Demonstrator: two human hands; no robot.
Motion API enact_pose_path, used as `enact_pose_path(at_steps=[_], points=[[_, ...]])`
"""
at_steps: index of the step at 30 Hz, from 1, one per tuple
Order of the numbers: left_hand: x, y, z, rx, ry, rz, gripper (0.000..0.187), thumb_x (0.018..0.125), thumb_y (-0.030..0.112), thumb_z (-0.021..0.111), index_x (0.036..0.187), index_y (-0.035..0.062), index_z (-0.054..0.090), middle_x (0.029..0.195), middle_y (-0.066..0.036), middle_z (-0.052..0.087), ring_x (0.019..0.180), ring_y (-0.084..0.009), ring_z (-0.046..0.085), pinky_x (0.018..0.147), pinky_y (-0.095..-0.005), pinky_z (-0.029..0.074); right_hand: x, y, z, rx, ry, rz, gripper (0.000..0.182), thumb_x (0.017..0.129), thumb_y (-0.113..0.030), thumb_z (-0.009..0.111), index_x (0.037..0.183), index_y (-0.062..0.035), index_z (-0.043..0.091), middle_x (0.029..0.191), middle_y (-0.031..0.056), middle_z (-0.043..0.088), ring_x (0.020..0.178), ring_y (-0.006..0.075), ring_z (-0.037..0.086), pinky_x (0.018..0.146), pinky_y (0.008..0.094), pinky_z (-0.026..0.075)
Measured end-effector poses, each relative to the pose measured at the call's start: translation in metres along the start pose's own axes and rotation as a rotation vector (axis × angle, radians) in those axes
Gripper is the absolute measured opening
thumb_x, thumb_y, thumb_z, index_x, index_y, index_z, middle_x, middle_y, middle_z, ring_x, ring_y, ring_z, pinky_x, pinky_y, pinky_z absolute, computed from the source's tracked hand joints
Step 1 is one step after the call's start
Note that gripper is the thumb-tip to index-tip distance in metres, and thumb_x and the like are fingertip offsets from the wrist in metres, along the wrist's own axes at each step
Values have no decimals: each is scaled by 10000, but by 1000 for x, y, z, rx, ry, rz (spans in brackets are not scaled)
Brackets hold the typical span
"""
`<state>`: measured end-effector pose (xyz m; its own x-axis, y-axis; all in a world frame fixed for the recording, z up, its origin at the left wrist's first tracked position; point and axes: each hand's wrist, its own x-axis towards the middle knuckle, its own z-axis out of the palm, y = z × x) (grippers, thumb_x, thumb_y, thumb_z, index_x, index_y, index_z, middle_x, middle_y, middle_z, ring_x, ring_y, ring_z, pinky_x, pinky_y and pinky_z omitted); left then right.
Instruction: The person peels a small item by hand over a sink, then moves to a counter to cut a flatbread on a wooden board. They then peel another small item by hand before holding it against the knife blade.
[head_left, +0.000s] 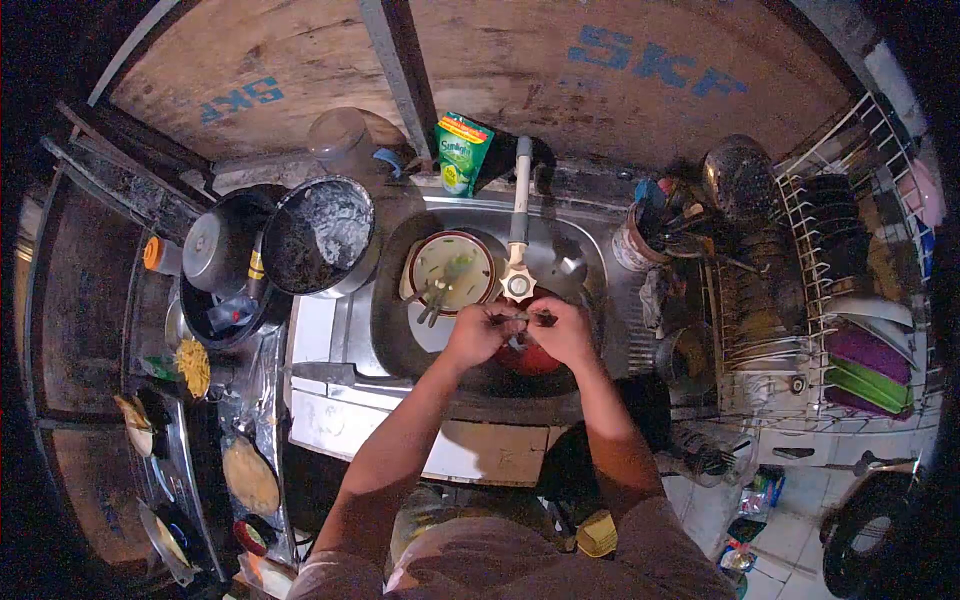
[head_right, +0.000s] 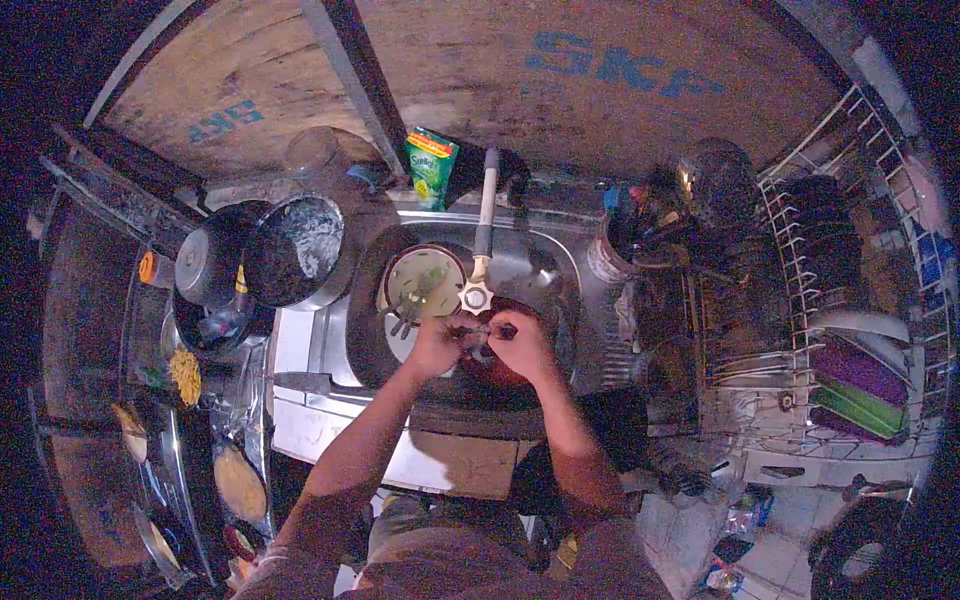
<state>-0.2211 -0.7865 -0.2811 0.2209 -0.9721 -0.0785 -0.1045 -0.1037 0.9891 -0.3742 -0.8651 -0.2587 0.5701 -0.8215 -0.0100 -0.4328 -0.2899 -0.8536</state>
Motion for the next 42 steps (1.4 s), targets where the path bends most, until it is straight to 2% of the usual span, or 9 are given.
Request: enact_pose_path(at_steps=[10,13,15,20,22,29,34,37,42], points=[[-7,-3,0,-93,-48,-195,169,819,103,658,951,-1,669,843,-64,654,707,-124,595,593,-259,497,-6,-17,-7,34,-26,98,164,710,-78,629,863,-19,630,828,102,659,782,199,637,738,301,481],[-11,-5,-1,6,48,-110,140,812,105,664,921,17,678,730,-25,641,588,-76,555,511,-253,470,-4,-12,-16,-93,11,167,164,727,-78,625,881,-22,634,815,102,663,770,211,643,728,312,489],[-13,-8,-8,-232,-7,-203,163,832,91,639,966,-1,654,819,-41,640,671,-103,586,563,-255,506,-1,6,-21,-30,60,-13,166,741,-72,627,900,-26,635,798,99,663,759,205,647,716,303,492],[-19,-40,-10,-540,-18,-241,211,854,53,598,1053,-19,595,917,-65,618,799,-138,598,642,-262,535,-8,43,-26,174,-77,7,164,854,-48,574,1002,4,619,922,94,655,738,151,643,660,250,512],[-26,-45,-8,-608,-5,-256,225,858,37,586,1076,-20,578,930,-70,612,828,-140,596,658,-264,538,-18,39,-25,339,19,225,194,758,18,629,952,11,629,866,73,659,809,145,635,715,277,517],[-25,-56,15,-388,72,-316,254,799,24,607,1046,-28,579,816,-71,637,681,-145,605,607,-266,488,-45,56,-16,493,124,280,175,886,-63,562,1015,50,598,869,120,644,736,170,641,664,277,542],[-26,-78,20,432,243,-132,307,766,175,623,1010,-9,590,861,-197,650,751,-327,642,674,-410,501,-60,60,-23,626,185,312,187,883,-61,567,1026,57,593,870,118,632,752,168,628,679,298,545],[-16,-82,27,400,240,-24,394,738,289,650,1031,29,596,879,-225,635,835,-395,608,724,-457,488,-65,52,-20,656,178,328,195,882,-61,567,1031,63,585,875,123,631,754,164,621,690,303,542],[-5,-75,37,458,298,-220,431,706,328,691,1019,52,583,889,-209,628,861,-385,607,750,-450,487,-66,37,-15,654,161,374,228,899,-104,552,1055,61,563,945,162,642,805,190,620,743,314,523]])
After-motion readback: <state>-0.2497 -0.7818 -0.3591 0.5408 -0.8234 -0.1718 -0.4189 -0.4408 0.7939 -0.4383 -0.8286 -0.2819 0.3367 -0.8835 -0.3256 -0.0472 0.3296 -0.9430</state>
